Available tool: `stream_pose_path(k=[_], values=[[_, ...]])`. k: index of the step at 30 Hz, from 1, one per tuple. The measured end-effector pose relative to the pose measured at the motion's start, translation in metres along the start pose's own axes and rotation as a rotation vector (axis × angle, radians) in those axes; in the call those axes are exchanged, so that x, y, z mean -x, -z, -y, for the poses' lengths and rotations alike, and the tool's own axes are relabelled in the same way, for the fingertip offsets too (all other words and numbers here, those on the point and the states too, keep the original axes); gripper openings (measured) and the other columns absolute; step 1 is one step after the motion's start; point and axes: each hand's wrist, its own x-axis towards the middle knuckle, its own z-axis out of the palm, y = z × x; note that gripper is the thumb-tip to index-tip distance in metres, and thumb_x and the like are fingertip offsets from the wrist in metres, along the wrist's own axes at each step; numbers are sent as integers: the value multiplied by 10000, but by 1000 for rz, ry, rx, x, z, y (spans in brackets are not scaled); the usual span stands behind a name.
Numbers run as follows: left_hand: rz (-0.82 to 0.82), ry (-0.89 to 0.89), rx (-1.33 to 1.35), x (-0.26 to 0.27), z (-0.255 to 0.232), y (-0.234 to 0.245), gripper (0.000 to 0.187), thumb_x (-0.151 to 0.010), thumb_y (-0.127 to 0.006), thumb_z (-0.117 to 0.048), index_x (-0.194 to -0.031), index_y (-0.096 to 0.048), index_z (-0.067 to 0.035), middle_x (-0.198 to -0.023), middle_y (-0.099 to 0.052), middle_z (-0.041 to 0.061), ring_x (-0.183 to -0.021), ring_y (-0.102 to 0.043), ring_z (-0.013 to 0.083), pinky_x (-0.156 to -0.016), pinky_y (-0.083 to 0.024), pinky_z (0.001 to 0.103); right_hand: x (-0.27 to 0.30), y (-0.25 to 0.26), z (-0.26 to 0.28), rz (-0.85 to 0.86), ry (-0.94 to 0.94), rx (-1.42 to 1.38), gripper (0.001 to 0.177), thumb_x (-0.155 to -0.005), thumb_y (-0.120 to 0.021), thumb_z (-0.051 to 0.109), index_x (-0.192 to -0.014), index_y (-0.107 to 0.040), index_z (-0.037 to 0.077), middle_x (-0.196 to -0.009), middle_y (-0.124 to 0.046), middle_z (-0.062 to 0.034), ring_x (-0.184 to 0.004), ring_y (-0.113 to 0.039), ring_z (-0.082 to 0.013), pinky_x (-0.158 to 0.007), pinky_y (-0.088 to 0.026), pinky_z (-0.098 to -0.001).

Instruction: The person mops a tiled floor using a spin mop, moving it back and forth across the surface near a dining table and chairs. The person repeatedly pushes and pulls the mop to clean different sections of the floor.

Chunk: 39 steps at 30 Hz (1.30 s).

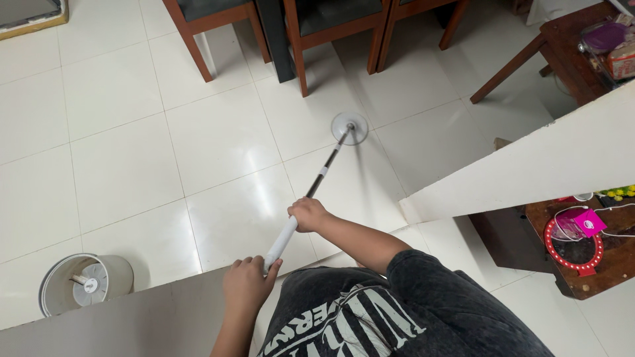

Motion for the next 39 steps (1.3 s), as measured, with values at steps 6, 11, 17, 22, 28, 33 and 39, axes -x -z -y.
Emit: stream_pose_path(k=[6,11,17,22,28,33,39], values=[[49,-132,89,-3,-10,1,480,-883,-661,-496,-717,-666,-46,-704,-681,123,-691,-657,333,-629,-533,470,40,6,-8,-45,-104,-58,84,-768,-715,172,-847,-700,145,-872,-707,-78,-962,-682,-296,-985,-512,-456],[5,-267,130,-22,-35,-6,459,-888,-657,-459,-727,-663,-30,-731,-680,140,-698,-661,345,-641,-539,471,56,10,-38,-209,-112,-89,119,-866,-708,212,-804,-669,118,-858,-693,-89,-979,-672,-297,-1039,-489,-459],[62,-281,54,-47,-60,-8,478,-904,-646,-481,-735,-662,-34,-734,-678,131,-705,-666,333,-643,-544,457,60,31,-62,-191,-175,-151,207,-860,-739,266,-973,-651,116,-1098,-663,-97,-1218,-566,-329,-1169,-406,-483],[-15,-369,28,-65,-73,-2,474,-894,-655,-481,-752,-663,-29,-753,-683,136,-710,-676,330,-628,-552,447,90,69,-49,-276,27,-165,579,-751,-829,282,-1246,-590,99,-1424,-511,-187,-1447,-331,-427,-1197,-232,-583],[-74,-441,12,-73,-102,4,458,-906,-647,-470,-761,-675,-36,-772,-691,127,-729,-685,316,-642,-542,444,108,89,-26,-536,286,-140,564,-757,-807,246,-1252,-614,56,-1334,-620,-176,-1348,-515,-392,-1171,-342,-561],[-84,-513,74,-58,-132,1,408,-894,-655,-423,-779,-690,-32,-767,-691,133,-738,-679,328,-669,-532,461,105,92,-47,-571,355,-249,220,-855,-820,201,-795,-628,111,-744,-636,-41,-736,-650,-259,-678,-514,-393],[-32,-488,105,-67,-142,-8,416,-897,-653,-429,-774,-686,-34,-764,-692,133,-739,-675,329,-683,-529,455,98,86,-72,-681,512,-229,223,-829,-814,138,-711,-627,109,-644,-596,-37,-598,-614,-256,-539,-471,-382]])
